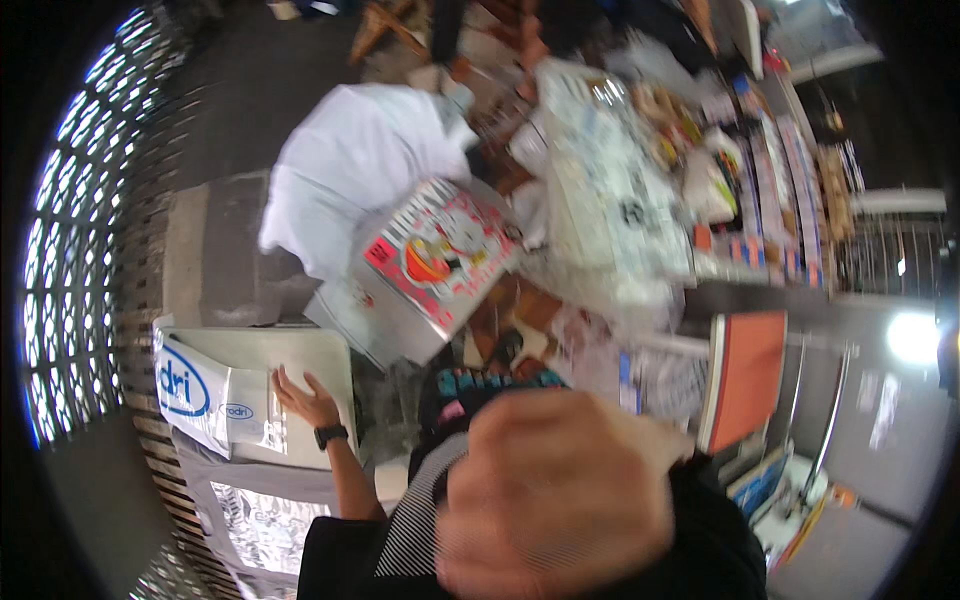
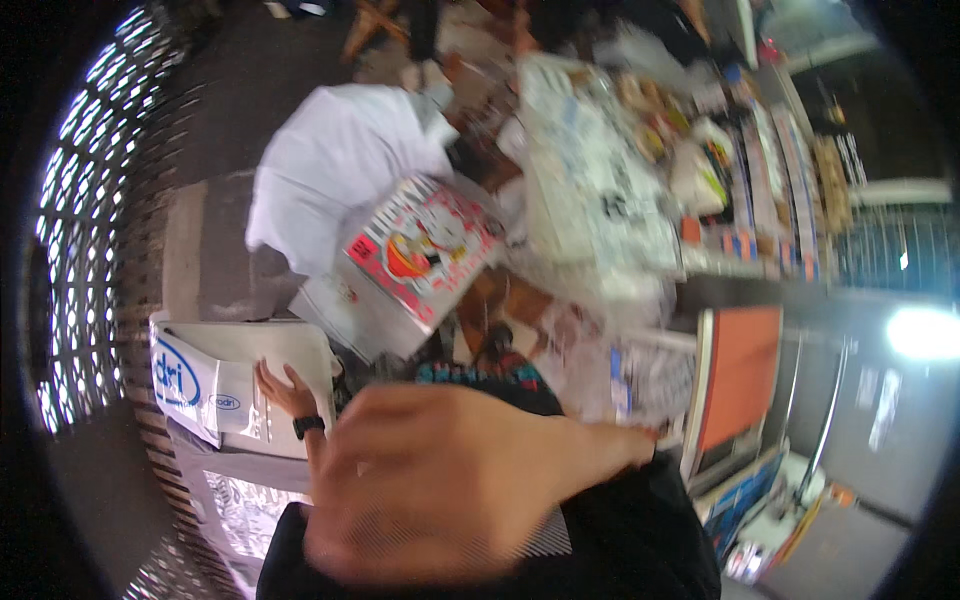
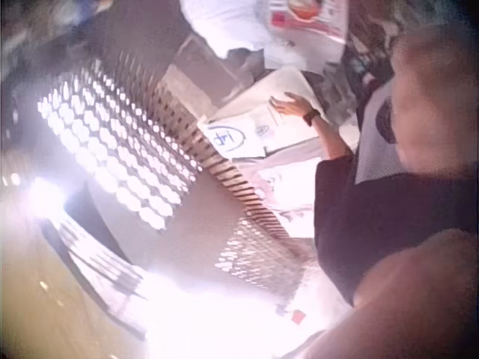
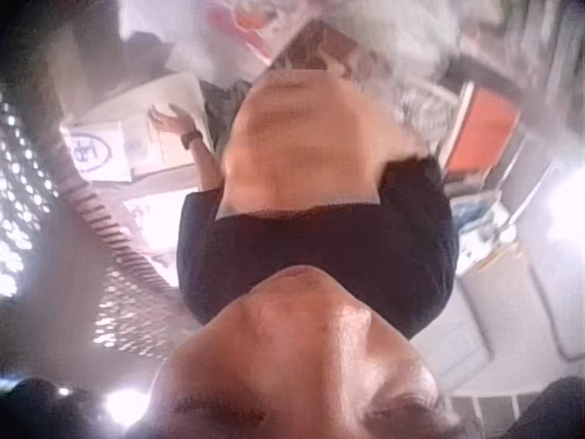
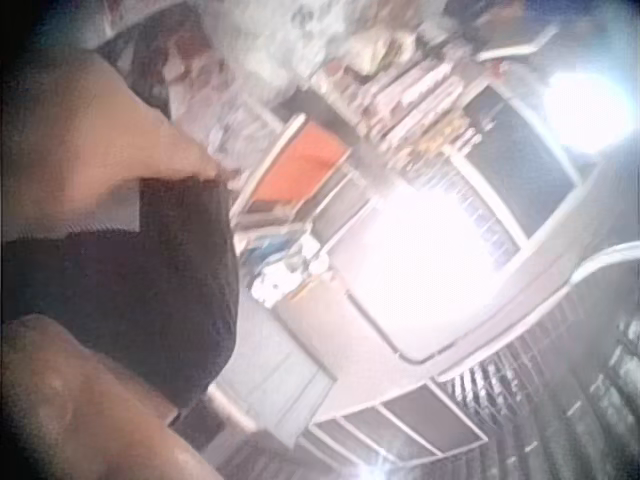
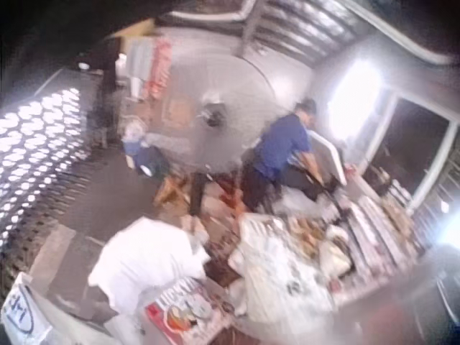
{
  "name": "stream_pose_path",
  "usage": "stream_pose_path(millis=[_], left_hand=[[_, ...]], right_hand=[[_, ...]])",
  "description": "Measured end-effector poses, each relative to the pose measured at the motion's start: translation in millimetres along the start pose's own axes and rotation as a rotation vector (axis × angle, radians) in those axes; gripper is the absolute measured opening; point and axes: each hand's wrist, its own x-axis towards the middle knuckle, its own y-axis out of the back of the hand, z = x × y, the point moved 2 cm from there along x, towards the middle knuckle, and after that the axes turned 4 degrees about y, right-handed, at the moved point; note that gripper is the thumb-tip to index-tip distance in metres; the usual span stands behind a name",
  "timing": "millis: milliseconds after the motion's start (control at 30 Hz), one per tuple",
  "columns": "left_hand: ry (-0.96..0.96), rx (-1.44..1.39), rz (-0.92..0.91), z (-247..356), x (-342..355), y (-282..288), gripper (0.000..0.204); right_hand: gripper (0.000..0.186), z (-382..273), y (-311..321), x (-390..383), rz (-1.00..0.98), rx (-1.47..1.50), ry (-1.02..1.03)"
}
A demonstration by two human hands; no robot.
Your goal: The person handles printed t-shirts, moves them between tables, and aligns a black shirt on a heat press machine.
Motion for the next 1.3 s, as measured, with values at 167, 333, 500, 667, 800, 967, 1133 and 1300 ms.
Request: stream_pose_path(millis=[167, 333, 500, 667, 800, 967, 1133, 1300], left_hand=[[-0.185, -0.258, -0.251, 57, -26, -22, 0.042], [-0.326, -0.307, -0.458, 98, -71, -44, 0.028], [-0.292, -0.257, -0.6, 116, -129, -63, 0.017], [-0.157, -0.289, -0.762, 131, -206, -77, 0.012], [-0.151, 0.007, -1.224, 124, -260, -69, 0.033], [0.152, -0.06, -1.172, 140, -296, -53, 0.041], [0.299, -0.052, -0.969, 117, -338, -32, 0.041], [0.375, 0.07, -0.95, 75, -373, -8, 0.044]], right_hand=[[0.009, -72, 2, 4, 0.584, -0.524, -0.04], [0.011, -65, 72, -114, 0.595, -0.8, -0.135], [0.02, -20, 97, -228, 0.558, -0.711, -0.664], [0.024, 12, 98, -347, 0.481, -0.381, -0.955], [0.023, 48, 93, -406, 0.318, -0.267, -0.929], [0.024, 54, 144, -407, 0.261, -0.272, -0.915], [0.027, 85, 176, -403, 0.219, -0.253, -0.825], [0.028, 102, 163, -373, 0.14, -0.17, -0.789]])
